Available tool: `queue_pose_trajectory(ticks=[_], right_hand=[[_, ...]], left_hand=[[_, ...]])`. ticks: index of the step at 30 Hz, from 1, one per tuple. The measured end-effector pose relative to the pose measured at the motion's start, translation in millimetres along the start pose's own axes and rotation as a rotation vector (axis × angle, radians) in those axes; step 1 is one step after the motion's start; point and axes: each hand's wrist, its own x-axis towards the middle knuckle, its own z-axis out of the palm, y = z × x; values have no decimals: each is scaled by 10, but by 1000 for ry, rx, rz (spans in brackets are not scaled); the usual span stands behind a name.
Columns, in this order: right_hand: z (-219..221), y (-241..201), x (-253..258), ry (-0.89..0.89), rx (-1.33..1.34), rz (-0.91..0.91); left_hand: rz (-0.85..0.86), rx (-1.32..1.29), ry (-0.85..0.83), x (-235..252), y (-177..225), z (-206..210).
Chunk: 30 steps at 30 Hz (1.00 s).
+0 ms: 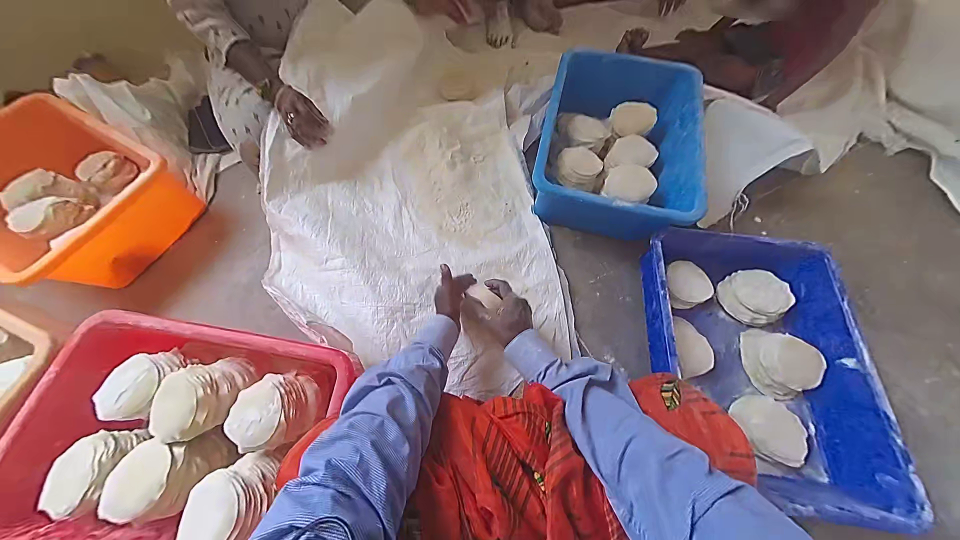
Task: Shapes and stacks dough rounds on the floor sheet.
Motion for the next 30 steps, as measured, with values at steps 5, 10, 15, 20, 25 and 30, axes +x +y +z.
queue_pose_trajectory(ticks=[5,10,15,20,25,30], right_hand=[[9,-31,42,-61,14,-2],[38,-6,138,-46,-10,34],[119,83,29,68,67,-46],[97,30,122,-53,-26,9],[91,18,88,-76,-44,47],[102,47,-18,93,97,-48]], left_hand=[[39,3,35,29,10,5],[9,-17,37,-3,30,84],[-30,-42,44,14,-18,7],[5,-42,30,29,-17,49],[-33,-29,20,3,8,94],[-25,-46,31,-52,24,46]])
